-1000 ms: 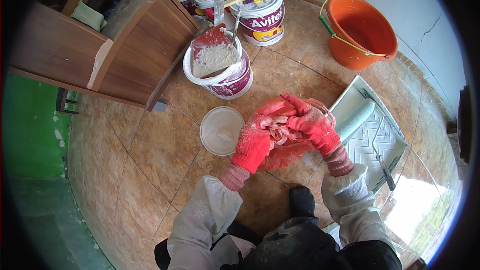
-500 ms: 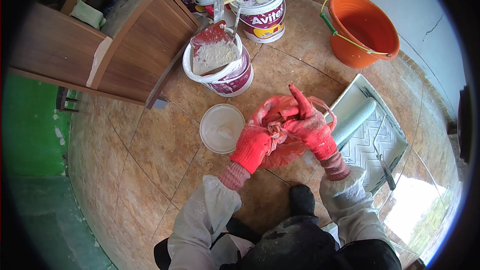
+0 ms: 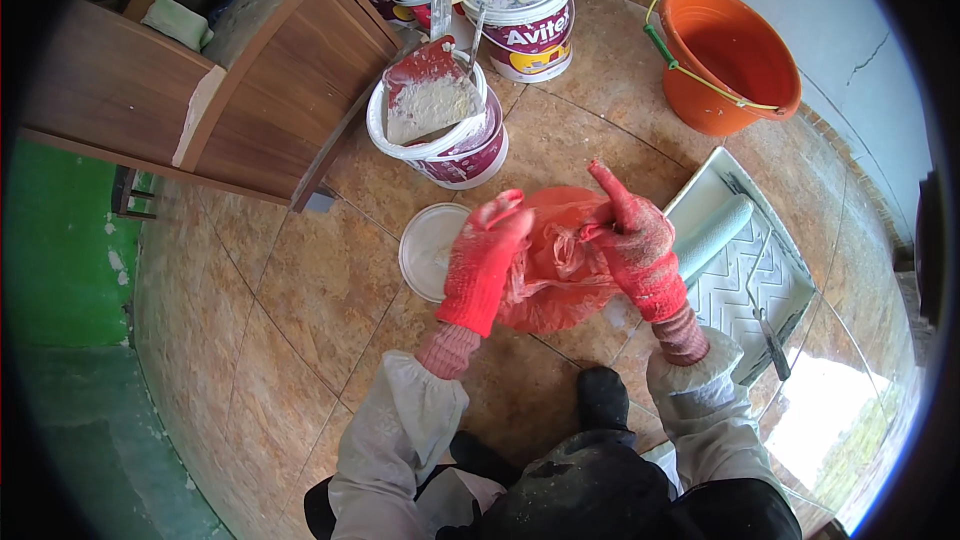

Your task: The person prepares paint by retrieving a bag of material, adding it to a bucket of liquid, and stirring the mixture with a wooden stick.

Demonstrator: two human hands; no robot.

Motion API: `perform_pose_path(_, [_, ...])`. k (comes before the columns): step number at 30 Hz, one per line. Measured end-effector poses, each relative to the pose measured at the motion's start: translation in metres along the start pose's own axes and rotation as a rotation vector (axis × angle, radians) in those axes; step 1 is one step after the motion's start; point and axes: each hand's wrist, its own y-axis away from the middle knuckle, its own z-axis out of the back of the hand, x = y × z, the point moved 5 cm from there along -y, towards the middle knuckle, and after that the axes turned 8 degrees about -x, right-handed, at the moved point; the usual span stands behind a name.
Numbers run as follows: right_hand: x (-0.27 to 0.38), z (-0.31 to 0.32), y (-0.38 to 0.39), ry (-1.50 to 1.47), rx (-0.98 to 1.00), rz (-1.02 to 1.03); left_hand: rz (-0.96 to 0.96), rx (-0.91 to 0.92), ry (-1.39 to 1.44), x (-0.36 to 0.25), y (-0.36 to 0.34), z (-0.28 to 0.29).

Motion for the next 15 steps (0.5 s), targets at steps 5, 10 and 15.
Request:
perform_pose_path(5, [-0.003,-0.004,0.006,-0.093,0.006,-0.127,-0.160,0.108,-0.629,-0.015,0.019,-0.021])
perform_pose_path(10, [-0.007,-0.026,0.016,-0.341,0.033,-0.397,-0.407,0.127,-0.990,-0.007,0.025,-0.011])
perform_pose_path(15, [0.001,-0.031,0.024,-0.298,0.011,-0.325,-0.240,0.121,-0.873,-0.001,0.032,-0.003])
